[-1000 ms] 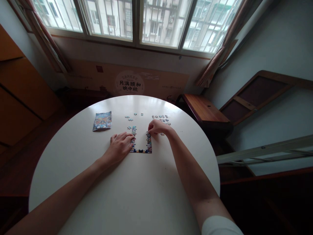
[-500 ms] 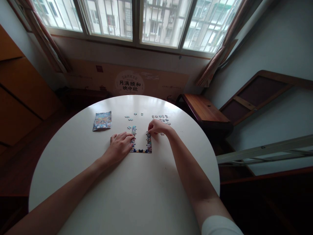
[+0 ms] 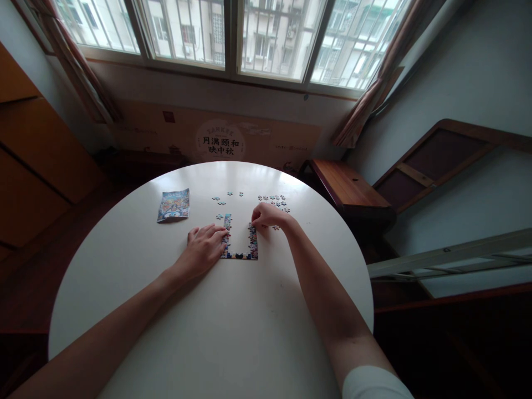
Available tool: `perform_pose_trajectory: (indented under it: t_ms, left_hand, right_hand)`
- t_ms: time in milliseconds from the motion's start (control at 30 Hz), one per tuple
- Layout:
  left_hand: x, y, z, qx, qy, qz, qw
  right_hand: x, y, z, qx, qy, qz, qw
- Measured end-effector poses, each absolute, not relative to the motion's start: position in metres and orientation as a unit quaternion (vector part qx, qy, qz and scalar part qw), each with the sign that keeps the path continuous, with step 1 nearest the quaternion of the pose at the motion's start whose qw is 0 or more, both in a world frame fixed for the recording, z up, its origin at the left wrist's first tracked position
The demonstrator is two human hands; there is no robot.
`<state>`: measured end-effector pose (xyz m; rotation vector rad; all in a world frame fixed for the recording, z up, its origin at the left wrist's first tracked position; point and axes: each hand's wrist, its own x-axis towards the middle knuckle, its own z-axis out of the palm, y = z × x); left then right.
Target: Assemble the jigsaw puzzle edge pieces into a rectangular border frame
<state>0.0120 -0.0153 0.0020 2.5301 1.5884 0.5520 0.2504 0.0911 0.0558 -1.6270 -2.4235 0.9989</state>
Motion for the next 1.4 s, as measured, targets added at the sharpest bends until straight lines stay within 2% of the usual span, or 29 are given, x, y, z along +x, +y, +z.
perform_pose_trajectory:
  t_ms: [1233,1400]
  left_hand:
    - [0.0116,-0.0149,0.0019,0.831,0.522,0.184,0.054]
    - [0.0109,-0.0143,0.0005,0.832,0.521,0.184,0.051]
  right_hand:
    - [0.2502,0.0887,0.0588,-0.525,-0.787,0.324,0.032]
    - [0.2510,0.0928,0.0531,-0.513,-0.802,0.300,0.062]
